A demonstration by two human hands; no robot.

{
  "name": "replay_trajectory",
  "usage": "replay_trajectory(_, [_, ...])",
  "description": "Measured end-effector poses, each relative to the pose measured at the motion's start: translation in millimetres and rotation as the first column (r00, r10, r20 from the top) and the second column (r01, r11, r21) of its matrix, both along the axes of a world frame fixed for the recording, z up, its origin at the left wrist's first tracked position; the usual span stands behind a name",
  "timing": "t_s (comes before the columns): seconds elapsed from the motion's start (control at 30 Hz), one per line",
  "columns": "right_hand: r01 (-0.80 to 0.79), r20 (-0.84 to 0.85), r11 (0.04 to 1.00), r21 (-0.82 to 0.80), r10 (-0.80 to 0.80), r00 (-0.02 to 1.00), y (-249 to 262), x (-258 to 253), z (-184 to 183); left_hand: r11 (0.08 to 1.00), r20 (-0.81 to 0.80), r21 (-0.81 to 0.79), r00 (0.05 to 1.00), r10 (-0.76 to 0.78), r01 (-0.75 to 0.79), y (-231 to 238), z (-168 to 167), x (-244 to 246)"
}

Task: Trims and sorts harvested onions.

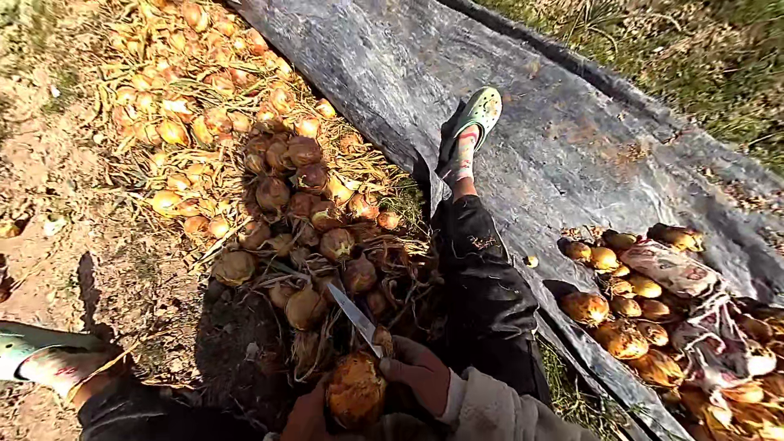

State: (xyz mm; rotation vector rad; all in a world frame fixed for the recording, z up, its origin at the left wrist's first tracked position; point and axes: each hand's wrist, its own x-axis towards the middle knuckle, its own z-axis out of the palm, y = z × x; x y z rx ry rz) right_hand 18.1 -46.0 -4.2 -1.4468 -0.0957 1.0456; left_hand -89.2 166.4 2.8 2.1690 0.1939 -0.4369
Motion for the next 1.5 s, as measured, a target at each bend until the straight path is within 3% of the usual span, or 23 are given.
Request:
replay_trajectory(0.2, [0.022, -0.168, 0.997, -0.081, -0.035, 0.985, -16.3, 18.7, -4.7, 0.969, 0.02, 0.246, 0.999, -0.035, 0.029, -20.1, -2.8, 8.5])
replay_trajectory(0.33, [0.051, -0.27, 0.992, -0.117, -0.081, 0.96, -26.2, 25.2, -0.9, 0.938, 0.186, 0.283, 0.971, 0.151, -0.2, -39.7, -1.6, 41.4])
replay_trajectory(0.43, [0.153, -0.289, 0.976, -0.152, -0.192, 0.938, -34.9, 37.0, -9.6, 0.886, 0.434, 0.251, 0.864, 0.256, -0.389, -55.3, 7.5, 76.4])
replay_trajectory(0.53, [0.21, -0.316, 0.974, -0.089, -0.227, 0.921, -36.8, 40.8, -23.1, 0.868, 0.716, 0.336, 0.698, 0.017, -0.366, -67.3, 10.6, 107.3])
replay_trajectory(0.6, [0.236, -0.331, 0.972, -0.013, -0.227, 0.916, -36.4, 38.9, -23.6, 0.866, 0.74, 0.439, 0.642, -0.199, -0.238, -76.2, 3.0, 114.2])
replay_trajectory(0.67, [0.35, -0.376, 0.935, 0.047, -0.309, 0.874, -36.5, 35.7, -28.5, 0.84, 0.676, 0.535, 0.642, -0.363, -0.089, -88.2, -9.1, 105.6])
replay_trajectory(0.73, [0.486, -0.486, 0.874, -0.011, -0.429, 0.761, -34.0, 30.1, -34.8, 0.822, 0.521, 0.563, 0.735, -0.434, 0.086, -99.7, -16.0, 88.3])
replay_trajectory(0.8, [0.455, -0.558, 0.876, -0.159, -0.459, 0.691, -31.2, 23.8, -36.9, 0.809, 0.337, 0.55, 0.832, -0.442, 0.207, -105.9, -18.2, 78.9])
replay_trajectory(0.87, [0.444, -0.53, 0.877, -0.182, -0.468, 0.707, -34.1, 24.7, -34.5, 0.822, 0.234, 0.5, 0.871, -0.432, 0.273, -108.7, -16.0, 86.7])
replay_trajectory(0.93, [0.542, -0.379, 0.836, -0.078, -0.528, 0.76, -46.2, 31.9, -22.7, 0.831, 0.298, 0.467, 0.832, -0.469, 0.301, -114.8, -9.1, 110.5])
replay_trajectory(0.97, [0.62, -0.244, 0.785, 0.014, -0.599, 0.763, -53.6, 35.8, -16.0, 0.829, 0.397, 0.477, 0.769, -0.501, 0.293, -119.7, -4.4, 127.2])
replay_trajectory(1.03, [0.734, 0.044, 0.643, 0.219, -0.758, 0.651, -70.3, 51.7, -7.0, 0.831, 0.478, 0.466, 0.704, -0.526, 0.304, -135.5, 23.7, 168.3])
replay_trajectory(1.13, [0.775, 0.202, 0.49, 0.4, -0.872, 0.446, -113.5, 84.2, 21.3, 0.848, 0.187, 0.456, 0.902, -0.39, 0.272, -147.5, 75.2, 230.0])
replay_trajectory(1.23, [0.801, 0.331, 0.436, 0.409, -0.889, 0.315, -169.1, 100.9, 37.1, 0.82, -0.068, 0.553, 0.989, -0.128, 0.144, -106.2, 74.0, 270.3])
replay_trajectory(1.33, [0.805, 0.281, 0.465, 0.368, -0.881, 0.38, -191.1, 92.3, 26.9, 0.729, -0.18, 0.658, 0.979, -0.092, 0.189, -36.4, 28.9, 280.4])
replay_trajectory(1.43, [0.797, 0.102, 0.512, 0.32, -0.855, 0.508, -175.0, 64.3, -0.1, 0.566, -0.328, 0.663, 0.87, -0.368, 0.489, 16.2, -21.7, 273.1])
replay_trajectory(1.5, [0.81, -0.012, 0.526, 0.262, -0.837, 0.547, -151.6, 51.1, -7.7, 0.499, -0.39, 0.648, 0.814, -0.431, 0.575, 25.8, -32.9, 274.5])
